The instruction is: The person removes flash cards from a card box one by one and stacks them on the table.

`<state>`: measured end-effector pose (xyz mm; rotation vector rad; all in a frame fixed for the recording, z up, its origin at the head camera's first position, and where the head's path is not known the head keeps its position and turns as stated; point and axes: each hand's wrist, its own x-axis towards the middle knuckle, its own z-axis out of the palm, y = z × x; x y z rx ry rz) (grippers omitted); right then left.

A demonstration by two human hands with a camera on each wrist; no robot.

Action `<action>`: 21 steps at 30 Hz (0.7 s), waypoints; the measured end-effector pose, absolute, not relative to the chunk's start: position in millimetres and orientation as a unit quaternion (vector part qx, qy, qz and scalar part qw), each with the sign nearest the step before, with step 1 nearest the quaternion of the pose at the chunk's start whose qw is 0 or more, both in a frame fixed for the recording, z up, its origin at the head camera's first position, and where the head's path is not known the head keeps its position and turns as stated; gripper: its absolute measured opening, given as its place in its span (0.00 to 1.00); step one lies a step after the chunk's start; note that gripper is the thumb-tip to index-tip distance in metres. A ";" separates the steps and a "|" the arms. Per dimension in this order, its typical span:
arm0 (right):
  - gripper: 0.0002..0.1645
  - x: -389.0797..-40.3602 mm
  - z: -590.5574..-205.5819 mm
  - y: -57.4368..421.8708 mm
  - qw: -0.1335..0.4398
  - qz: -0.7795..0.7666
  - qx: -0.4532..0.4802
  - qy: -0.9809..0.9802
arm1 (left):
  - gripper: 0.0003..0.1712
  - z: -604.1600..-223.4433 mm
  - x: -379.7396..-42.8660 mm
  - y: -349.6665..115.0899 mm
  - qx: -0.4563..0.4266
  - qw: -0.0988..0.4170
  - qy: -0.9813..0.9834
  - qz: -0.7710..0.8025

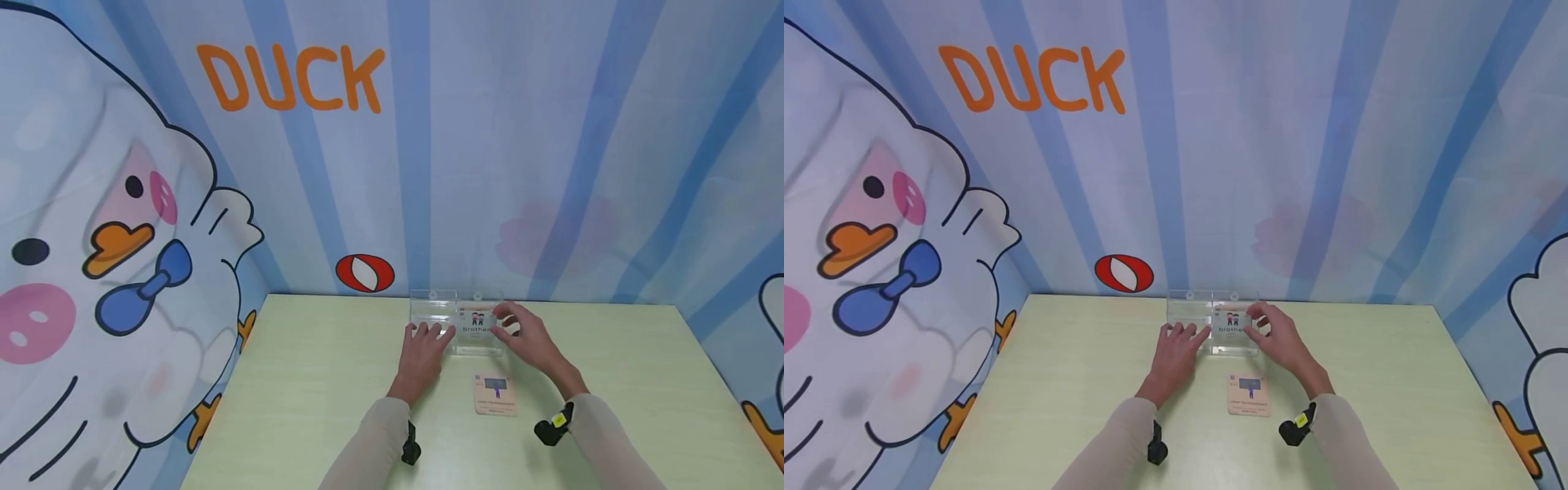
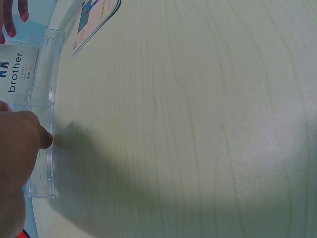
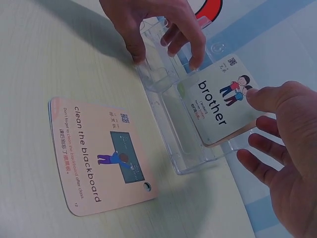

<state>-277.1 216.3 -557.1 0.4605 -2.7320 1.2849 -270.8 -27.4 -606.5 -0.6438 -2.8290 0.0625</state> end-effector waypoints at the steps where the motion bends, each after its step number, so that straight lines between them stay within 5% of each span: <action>1: 0.18 -277.0 -556.9 216.2 0.044 0.420 0.154 -0.893 | 0.36 -606.5 -270.7 -27.2 -0.220 0.118 -0.968 0.021; 21: 0.14 -278.7 -559.0 206.9 0.041 0.418 0.164 -0.893 | 0.35 -605.1 -270.2 -27.8 -0.219 0.117 -0.968 0.019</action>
